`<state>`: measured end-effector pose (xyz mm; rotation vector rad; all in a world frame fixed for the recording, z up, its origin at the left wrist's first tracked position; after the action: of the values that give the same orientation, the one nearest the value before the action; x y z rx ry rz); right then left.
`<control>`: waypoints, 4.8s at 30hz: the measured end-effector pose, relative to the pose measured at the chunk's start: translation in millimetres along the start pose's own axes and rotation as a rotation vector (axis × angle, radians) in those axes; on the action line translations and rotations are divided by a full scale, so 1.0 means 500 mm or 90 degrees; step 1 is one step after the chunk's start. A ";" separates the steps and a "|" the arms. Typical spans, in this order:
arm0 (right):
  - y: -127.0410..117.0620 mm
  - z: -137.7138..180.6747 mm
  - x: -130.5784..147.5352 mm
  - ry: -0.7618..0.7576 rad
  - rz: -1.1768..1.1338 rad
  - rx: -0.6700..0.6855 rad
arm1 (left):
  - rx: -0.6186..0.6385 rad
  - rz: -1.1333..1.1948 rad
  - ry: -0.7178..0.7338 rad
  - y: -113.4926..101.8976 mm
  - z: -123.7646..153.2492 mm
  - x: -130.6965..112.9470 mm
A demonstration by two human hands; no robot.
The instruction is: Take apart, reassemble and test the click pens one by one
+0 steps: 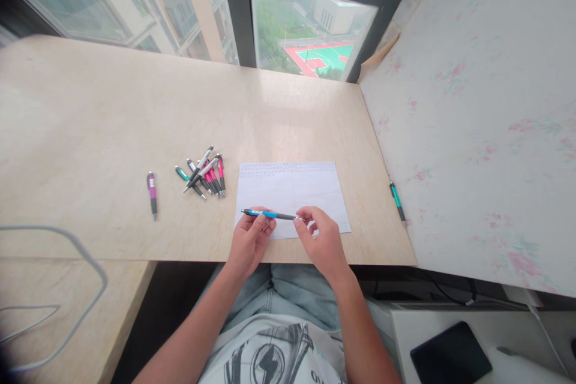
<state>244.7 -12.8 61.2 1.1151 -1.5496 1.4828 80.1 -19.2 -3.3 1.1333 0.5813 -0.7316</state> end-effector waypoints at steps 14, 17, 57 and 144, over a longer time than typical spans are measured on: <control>0.005 0.006 0.005 0.001 0.038 0.047 | -0.002 0.000 0.000 -0.001 0.001 0.000; 0.007 0.007 0.008 -0.001 0.047 0.072 | -0.007 0.005 -0.002 -0.002 0.001 0.000; 0.025 0.005 0.041 -0.064 0.128 0.196 | 0.127 -0.316 0.089 0.015 0.021 -0.002; 0.016 -0.069 -0.088 0.086 -0.506 -0.277 | 0.180 -1.140 0.444 -0.014 -0.011 -0.058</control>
<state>251.3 26.1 20.9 1.1397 -1.0593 0.6339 55.9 -9.5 12.0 0.8603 2.2369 -1.9549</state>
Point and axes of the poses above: each hand's wrist, its own z-axis away from the middle knuckle, its own y-axis out of the palm, x = y × z, the point moved 3 cm from there along -z, towards the middle knuckle, and after that the axes turned 10 degrees about -z, right-handed, at the moved point
